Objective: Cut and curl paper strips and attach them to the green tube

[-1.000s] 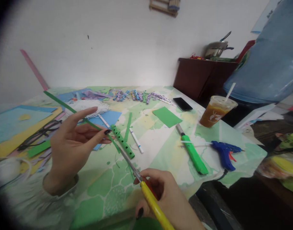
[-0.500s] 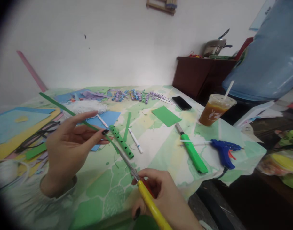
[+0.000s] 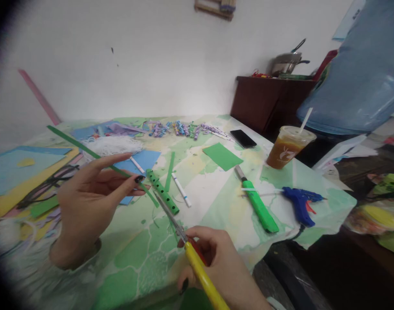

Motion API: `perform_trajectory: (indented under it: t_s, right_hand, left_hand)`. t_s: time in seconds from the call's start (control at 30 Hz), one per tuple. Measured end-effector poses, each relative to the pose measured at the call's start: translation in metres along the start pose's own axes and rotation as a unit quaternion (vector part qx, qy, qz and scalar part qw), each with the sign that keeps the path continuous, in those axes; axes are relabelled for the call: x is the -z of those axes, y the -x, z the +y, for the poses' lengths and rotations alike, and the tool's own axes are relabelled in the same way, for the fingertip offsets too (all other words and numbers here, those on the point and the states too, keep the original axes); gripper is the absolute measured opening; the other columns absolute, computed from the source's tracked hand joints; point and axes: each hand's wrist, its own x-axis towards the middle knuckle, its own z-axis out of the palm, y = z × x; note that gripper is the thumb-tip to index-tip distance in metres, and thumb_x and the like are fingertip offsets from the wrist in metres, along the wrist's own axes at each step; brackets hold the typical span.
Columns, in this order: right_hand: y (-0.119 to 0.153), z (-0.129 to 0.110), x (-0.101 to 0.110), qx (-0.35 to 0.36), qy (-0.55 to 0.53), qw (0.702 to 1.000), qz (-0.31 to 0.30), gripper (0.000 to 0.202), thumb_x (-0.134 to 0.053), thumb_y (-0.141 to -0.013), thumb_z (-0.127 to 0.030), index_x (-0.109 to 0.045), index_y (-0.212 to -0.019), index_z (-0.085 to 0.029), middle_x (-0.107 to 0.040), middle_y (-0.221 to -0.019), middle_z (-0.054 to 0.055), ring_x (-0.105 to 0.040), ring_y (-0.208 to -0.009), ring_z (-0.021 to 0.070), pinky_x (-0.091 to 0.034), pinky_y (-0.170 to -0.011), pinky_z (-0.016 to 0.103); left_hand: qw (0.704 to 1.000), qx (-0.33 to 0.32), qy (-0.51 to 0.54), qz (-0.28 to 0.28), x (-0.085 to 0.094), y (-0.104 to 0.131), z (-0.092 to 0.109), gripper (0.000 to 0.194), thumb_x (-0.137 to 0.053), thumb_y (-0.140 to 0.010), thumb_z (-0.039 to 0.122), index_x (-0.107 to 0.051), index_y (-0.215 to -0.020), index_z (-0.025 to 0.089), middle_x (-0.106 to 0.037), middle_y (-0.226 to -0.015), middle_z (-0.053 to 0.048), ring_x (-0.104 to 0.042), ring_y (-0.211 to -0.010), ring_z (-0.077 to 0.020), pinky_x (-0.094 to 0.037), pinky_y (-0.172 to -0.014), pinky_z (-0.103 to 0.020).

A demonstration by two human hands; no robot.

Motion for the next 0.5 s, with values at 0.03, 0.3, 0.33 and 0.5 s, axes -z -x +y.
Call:
perform_trajectory:
  t_s: [0.03,0.3,0.33,0.5]
  right_hand:
    - [0.001,0.002,0.002,0.013,0.003,1.0,0.011,0.058,-0.081,-0.05,-0.054,-0.055,-0.088,-0.019,-0.046,-0.048,-0.008,-0.036,-0.038,0.0042,-0.027,-0.036,0.015]
    - [0.016,-0.005,0.001,0.071,0.235,0.961,0.129,0.031,-0.079,-0.057,-0.027,-0.061,-0.08,-0.017,-0.038,-0.062,-0.005,-0.034,-0.057,0.0082,-0.031,-0.047,0.017]
    - [0.018,-0.005,0.0,0.068,0.273,0.949,0.139,0.03,-0.079,-0.058,-0.027,-0.063,-0.081,-0.017,-0.038,-0.061,-0.005,-0.033,-0.056,0.0082,-0.029,-0.046,0.017]
    - [0.019,-0.001,-0.001,0.119,0.404,0.89,0.176,0.036,-0.077,-0.061,-0.035,-0.067,-0.09,-0.017,-0.042,-0.057,-0.005,-0.031,-0.051,0.0085,-0.025,-0.041,0.019]
  left_hand:
    - [1.0,-0.006,-0.004,0.002,0.0,0.0,-0.001,0.039,-0.07,-0.071,0.019,-0.064,-0.109,0.024,-0.07,-0.072,0.001,-0.069,-0.059,-0.0153,-0.063,-0.058,-0.028]
    - [0.998,-0.047,-0.037,0.032,0.0,0.001,-0.003,0.026,-0.07,-0.072,0.015,-0.07,-0.096,0.022,-0.07,-0.069,0.003,-0.069,-0.057,-0.0125,-0.06,-0.056,-0.022]
    - [0.998,-0.046,-0.039,0.034,0.0,0.001,-0.003,0.024,-0.069,-0.072,0.014,-0.071,-0.094,0.022,-0.07,-0.069,0.003,-0.069,-0.057,-0.0126,-0.06,-0.057,-0.021]
    - [0.996,-0.047,-0.059,0.049,0.001,0.002,-0.003,0.015,-0.069,-0.073,0.015,-0.073,-0.086,0.022,-0.071,-0.069,0.003,-0.069,-0.056,-0.0117,-0.059,-0.055,-0.02]
